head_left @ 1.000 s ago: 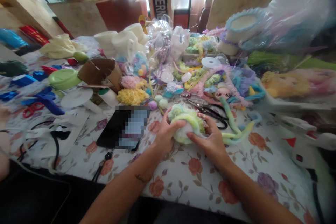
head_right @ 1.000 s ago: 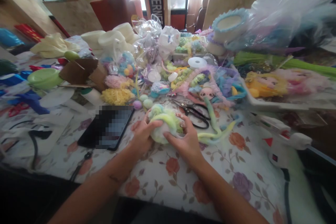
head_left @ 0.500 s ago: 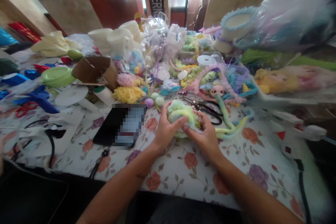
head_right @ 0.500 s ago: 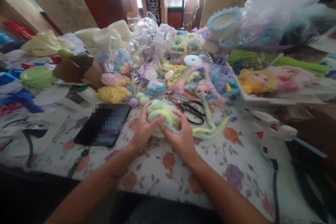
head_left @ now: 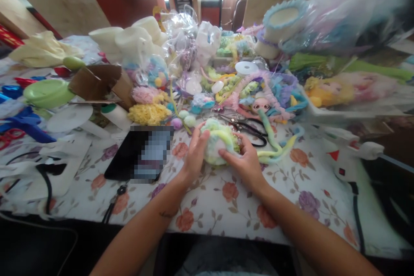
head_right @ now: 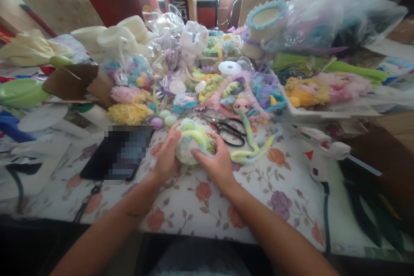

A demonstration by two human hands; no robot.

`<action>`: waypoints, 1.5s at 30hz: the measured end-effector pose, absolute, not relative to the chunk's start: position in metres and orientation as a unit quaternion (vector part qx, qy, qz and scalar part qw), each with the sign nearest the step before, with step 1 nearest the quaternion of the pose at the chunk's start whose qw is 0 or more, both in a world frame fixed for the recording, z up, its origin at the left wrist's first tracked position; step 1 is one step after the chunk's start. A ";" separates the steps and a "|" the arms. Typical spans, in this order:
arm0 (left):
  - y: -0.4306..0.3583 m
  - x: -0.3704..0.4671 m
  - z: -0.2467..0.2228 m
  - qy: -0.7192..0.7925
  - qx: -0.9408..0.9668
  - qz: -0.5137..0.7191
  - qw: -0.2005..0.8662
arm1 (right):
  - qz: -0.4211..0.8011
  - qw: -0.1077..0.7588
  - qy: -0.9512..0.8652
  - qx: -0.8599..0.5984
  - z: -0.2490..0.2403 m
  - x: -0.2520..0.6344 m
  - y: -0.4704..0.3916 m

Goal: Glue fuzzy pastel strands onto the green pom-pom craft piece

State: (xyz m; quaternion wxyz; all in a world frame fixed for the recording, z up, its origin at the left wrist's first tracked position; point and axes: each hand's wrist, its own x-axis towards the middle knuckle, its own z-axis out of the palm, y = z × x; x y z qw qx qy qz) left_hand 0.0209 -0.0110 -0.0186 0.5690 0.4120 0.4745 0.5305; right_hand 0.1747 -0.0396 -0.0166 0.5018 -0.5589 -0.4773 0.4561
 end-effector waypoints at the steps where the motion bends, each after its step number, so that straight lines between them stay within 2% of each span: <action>1: -0.012 0.021 -0.016 0.477 0.421 0.518 0.572 | 0.452 0.504 -0.483 -0.556 -0.017 0.174 -0.040; 5: -0.014 0.021 -0.007 0.493 0.435 0.517 0.548 | 0.439 0.508 -0.491 -0.555 -0.018 0.174 -0.042; 20: -0.015 0.025 -0.005 0.491 0.382 0.546 0.561 | 0.445 0.505 -0.484 -0.559 -0.017 0.173 -0.044; 29: -0.017 0.026 0.005 0.457 0.334 0.553 0.612 | 0.468 0.517 -0.470 -0.542 -0.014 0.173 -0.041; 45: -0.015 0.028 -0.007 0.457 0.337 0.547 0.616 | 0.486 0.512 -0.444 -0.552 -0.014 0.177 -0.038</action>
